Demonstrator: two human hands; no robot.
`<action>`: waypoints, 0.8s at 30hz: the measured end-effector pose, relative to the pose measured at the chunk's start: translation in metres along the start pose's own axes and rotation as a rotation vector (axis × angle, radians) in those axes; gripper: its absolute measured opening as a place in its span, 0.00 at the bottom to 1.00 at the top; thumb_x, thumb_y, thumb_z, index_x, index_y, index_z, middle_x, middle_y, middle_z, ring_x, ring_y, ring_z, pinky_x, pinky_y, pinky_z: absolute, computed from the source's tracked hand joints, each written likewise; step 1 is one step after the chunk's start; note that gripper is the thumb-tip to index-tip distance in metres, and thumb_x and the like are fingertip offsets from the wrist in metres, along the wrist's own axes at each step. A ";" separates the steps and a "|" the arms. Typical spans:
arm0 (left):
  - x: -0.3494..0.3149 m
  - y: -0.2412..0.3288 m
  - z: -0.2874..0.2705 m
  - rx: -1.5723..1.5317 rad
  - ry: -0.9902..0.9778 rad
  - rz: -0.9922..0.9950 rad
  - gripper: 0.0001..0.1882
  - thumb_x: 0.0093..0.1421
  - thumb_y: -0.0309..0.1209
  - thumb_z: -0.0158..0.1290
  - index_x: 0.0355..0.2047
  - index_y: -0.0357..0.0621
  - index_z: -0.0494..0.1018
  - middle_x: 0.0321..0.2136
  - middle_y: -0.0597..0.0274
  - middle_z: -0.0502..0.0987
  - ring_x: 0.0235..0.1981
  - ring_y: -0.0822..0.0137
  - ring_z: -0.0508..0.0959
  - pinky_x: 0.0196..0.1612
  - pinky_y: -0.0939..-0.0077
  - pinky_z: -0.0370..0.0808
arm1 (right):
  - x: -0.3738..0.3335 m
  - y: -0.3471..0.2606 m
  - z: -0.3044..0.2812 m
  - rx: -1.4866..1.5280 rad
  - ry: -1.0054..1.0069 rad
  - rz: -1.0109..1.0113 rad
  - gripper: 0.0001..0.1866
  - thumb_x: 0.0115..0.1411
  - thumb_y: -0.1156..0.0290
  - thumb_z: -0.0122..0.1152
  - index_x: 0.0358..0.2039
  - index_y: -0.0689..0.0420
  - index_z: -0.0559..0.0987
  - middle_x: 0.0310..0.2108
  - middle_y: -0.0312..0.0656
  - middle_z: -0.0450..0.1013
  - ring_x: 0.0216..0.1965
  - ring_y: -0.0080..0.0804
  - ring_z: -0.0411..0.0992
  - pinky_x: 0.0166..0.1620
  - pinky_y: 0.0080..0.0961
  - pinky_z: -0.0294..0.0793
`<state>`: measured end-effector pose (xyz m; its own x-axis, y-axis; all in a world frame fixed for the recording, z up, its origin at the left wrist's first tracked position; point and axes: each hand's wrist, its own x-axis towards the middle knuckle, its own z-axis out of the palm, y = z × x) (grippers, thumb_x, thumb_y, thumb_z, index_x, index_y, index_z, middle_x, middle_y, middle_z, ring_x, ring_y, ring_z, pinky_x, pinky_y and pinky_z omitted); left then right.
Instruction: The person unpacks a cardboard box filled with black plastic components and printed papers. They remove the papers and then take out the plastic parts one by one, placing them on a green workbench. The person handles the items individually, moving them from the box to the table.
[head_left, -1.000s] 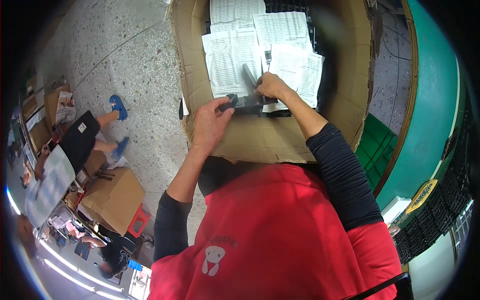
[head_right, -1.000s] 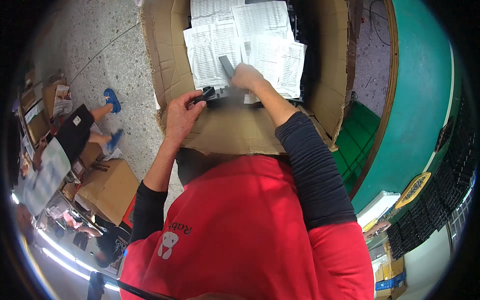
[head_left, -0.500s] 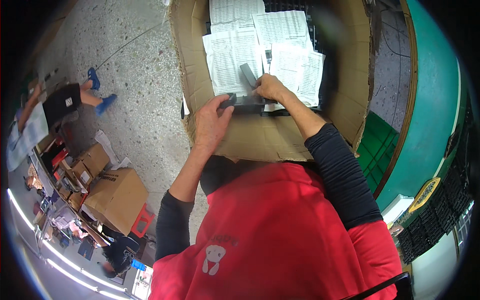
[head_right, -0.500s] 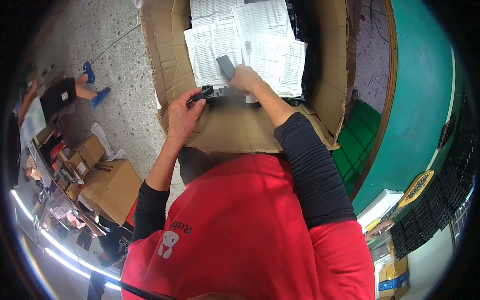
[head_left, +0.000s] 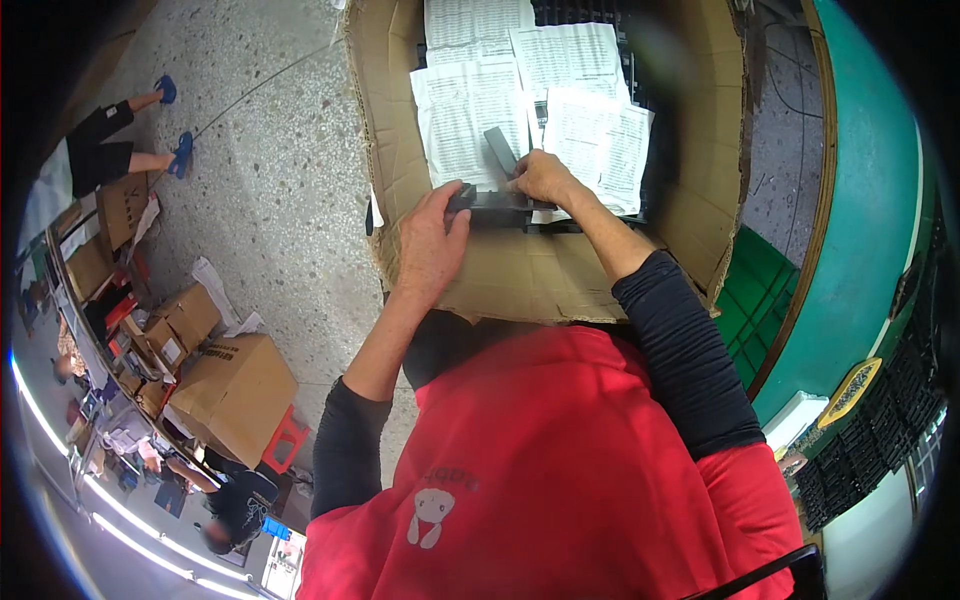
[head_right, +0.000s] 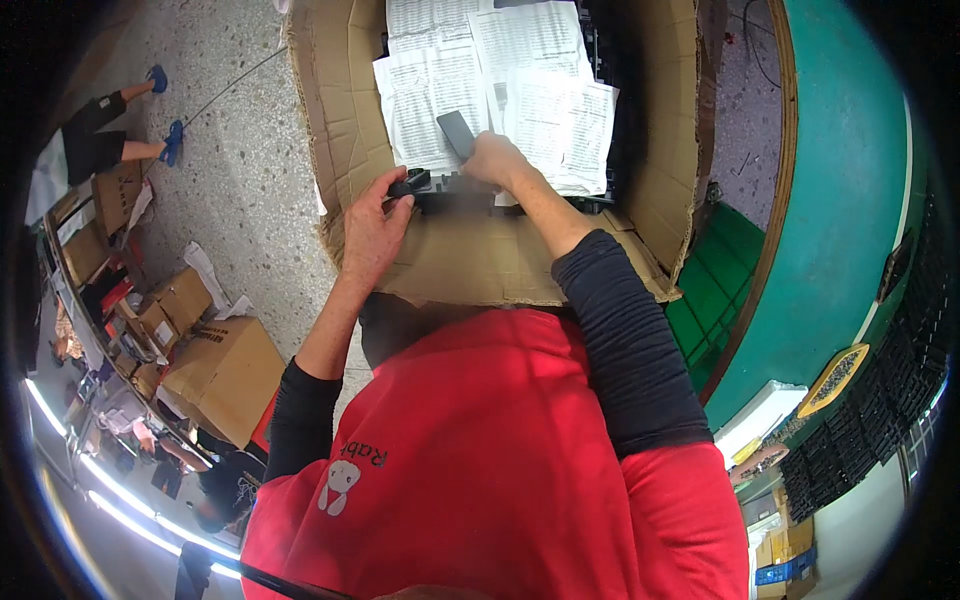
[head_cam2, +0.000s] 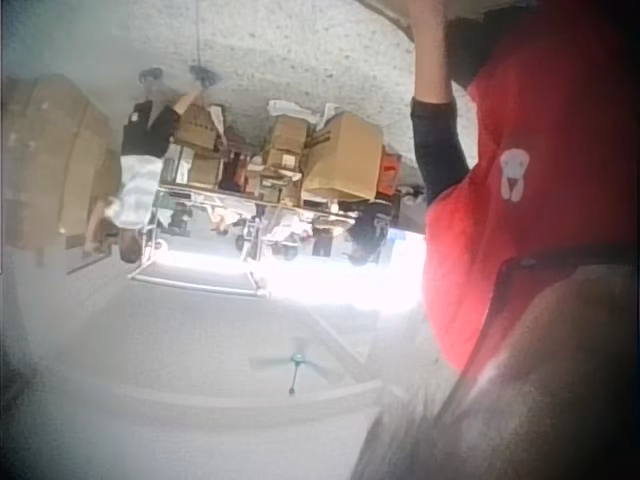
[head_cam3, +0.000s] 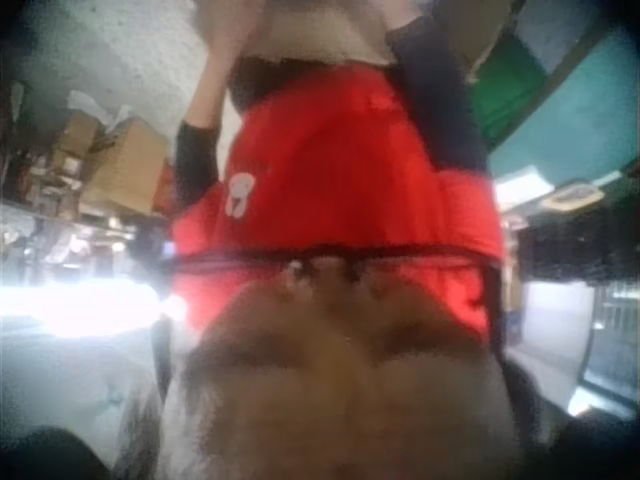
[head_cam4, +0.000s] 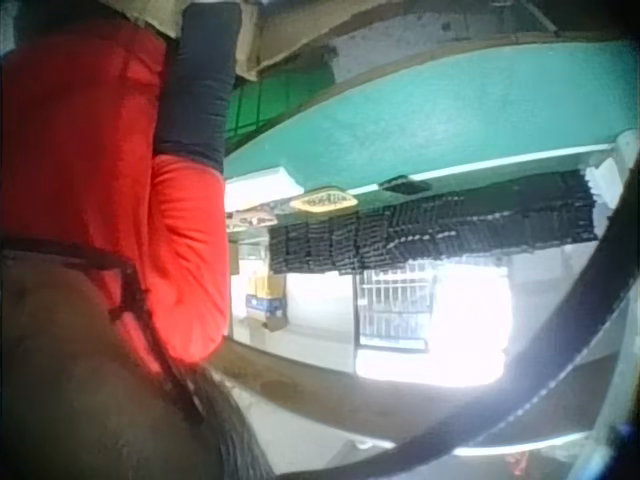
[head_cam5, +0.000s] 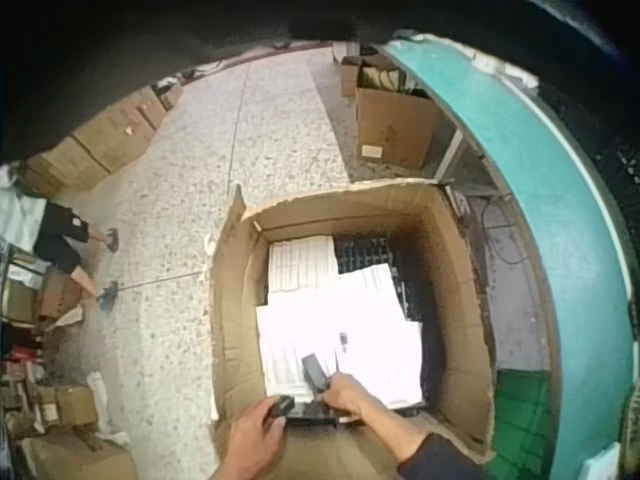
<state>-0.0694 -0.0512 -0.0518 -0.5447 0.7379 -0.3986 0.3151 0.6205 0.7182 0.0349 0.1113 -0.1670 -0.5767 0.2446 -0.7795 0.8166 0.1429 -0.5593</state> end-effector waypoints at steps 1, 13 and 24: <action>0.000 -0.001 0.001 0.032 -0.005 0.021 0.17 0.56 0.25 0.53 0.48 0.37 0.70 0.40 0.51 0.75 0.39 0.59 0.78 0.42 0.71 0.75 | 0.001 0.001 0.001 0.004 0.007 0.006 0.14 0.47 0.69 0.62 0.29 0.68 0.80 0.26 0.53 0.77 0.27 0.41 0.77 0.30 0.33 0.77; 0.006 0.005 0.026 0.245 0.096 0.136 0.22 0.55 0.36 0.56 0.45 0.31 0.70 0.41 0.44 0.71 0.42 0.51 0.74 0.46 0.64 0.72 | 0.003 0.004 0.007 0.001 0.024 -0.006 0.16 0.46 0.67 0.62 0.30 0.69 0.79 0.29 0.56 0.77 0.31 0.45 0.78 0.35 0.34 0.77; 0.000 0.010 0.026 0.329 -0.042 0.212 0.17 0.52 0.31 0.57 0.42 0.37 0.74 0.47 0.45 0.69 0.50 0.48 0.68 0.53 0.60 0.66 | 0.006 0.018 0.007 -0.092 0.094 0.042 0.18 0.48 0.61 0.59 0.37 0.59 0.80 0.34 0.54 0.77 0.37 0.48 0.76 0.43 0.36 0.74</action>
<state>-0.0458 -0.0385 -0.0598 -0.4106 0.8648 -0.2891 0.6529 0.5002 0.5687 0.0459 0.1085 -0.1842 -0.5404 0.3408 -0.7693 0.8414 0.2168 -0.4950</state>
